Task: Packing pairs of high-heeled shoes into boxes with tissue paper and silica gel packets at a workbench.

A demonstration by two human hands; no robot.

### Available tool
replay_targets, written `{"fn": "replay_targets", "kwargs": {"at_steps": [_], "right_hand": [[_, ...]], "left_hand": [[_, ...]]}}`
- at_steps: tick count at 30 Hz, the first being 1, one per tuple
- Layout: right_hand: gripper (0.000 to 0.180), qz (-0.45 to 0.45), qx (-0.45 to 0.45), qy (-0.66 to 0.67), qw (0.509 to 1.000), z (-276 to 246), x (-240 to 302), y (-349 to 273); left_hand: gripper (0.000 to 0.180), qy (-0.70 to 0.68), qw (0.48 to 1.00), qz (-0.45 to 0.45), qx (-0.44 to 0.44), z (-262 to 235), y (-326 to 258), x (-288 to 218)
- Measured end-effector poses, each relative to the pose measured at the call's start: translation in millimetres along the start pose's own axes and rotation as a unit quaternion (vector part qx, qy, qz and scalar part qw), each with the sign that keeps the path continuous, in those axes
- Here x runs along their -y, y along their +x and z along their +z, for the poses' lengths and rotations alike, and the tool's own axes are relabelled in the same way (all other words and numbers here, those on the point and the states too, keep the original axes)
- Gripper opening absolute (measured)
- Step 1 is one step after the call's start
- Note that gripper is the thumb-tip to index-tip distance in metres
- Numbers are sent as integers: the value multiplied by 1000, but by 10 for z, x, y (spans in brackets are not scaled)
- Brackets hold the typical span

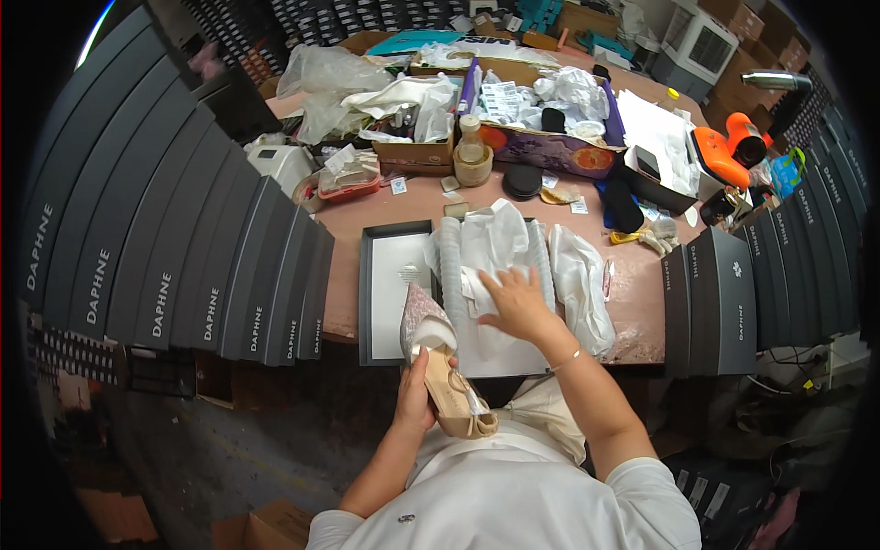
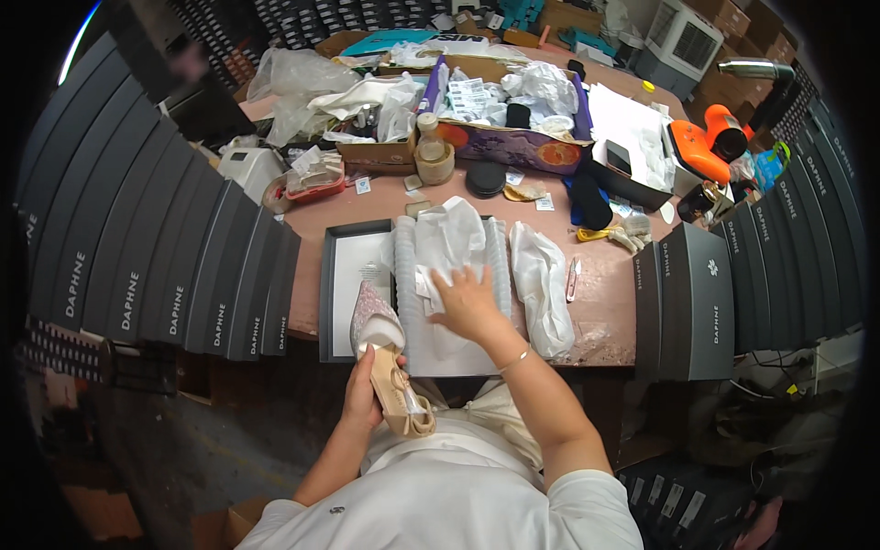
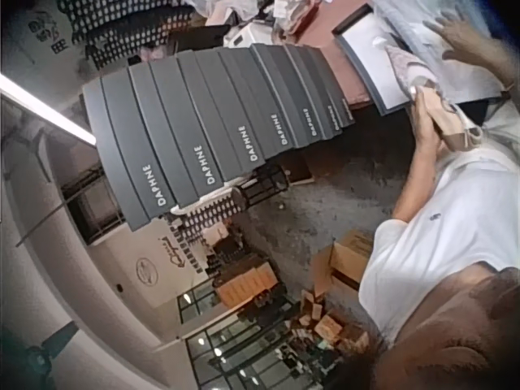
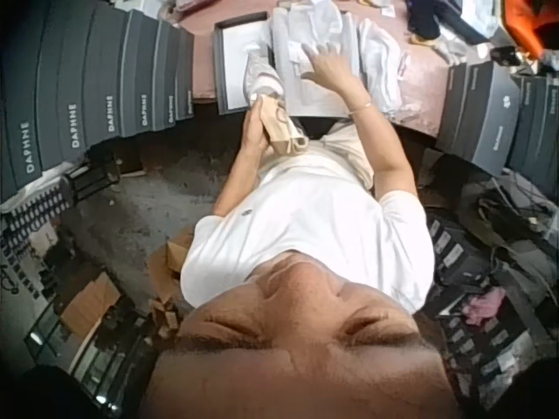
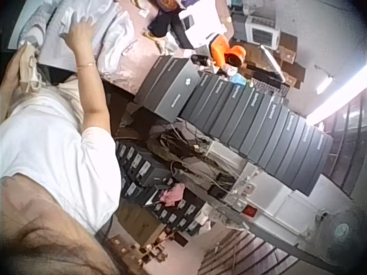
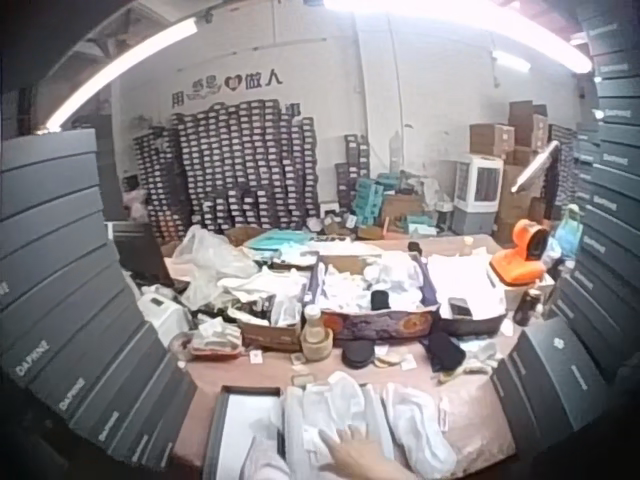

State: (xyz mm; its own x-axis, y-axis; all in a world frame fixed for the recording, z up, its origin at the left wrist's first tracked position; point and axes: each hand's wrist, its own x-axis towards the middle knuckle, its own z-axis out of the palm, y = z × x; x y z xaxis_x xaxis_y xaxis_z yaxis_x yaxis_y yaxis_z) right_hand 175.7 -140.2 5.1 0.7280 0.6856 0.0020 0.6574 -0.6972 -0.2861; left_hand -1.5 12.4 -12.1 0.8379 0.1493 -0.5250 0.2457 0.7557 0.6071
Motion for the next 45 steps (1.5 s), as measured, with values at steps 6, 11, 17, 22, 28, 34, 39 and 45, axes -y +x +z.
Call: {"fn": "replay_targets", "kwargs": {"at_steps": [6, 11, 17, 22, 28, 34, 39, 45], "right_hand": [[36, -5, -64, 152, 986, 102, -116, 42], [30, -137, -43, 424, 894, -243, 573, -268], [32, -200, -250, 170, 932, 38, 681, -154], [23, -191, -272, 130, 934, 98, 500, -53], [66, -37, -83, 427, 900, -145, 477, -72], [71, -53, -59, 454, 888, -204, 428, -41], [77, 93, -60, 60, 992, -503, -268, -728], [63, 215, -37, 124, 968, -68, -1188, -1484]], "left_hand": [[51, -3, 999, 41, -5, 42, 57, -115], [61, -46, 997, 52, 41, 130, 87, -100], [51, 34, 993, 110, -19, 300, 49, 42], [41, 41, 997, 62, 30, 196, 38, 106], [39, 38, 994, -7, 105, 225, 50, -100], [36, 100, 993, -10, 65, 208, 143, -342], [58, 227, 961, 154, -22, -32, 844, -972], [52, 390, 845, 352, 102, 544, 534, -626]]}}
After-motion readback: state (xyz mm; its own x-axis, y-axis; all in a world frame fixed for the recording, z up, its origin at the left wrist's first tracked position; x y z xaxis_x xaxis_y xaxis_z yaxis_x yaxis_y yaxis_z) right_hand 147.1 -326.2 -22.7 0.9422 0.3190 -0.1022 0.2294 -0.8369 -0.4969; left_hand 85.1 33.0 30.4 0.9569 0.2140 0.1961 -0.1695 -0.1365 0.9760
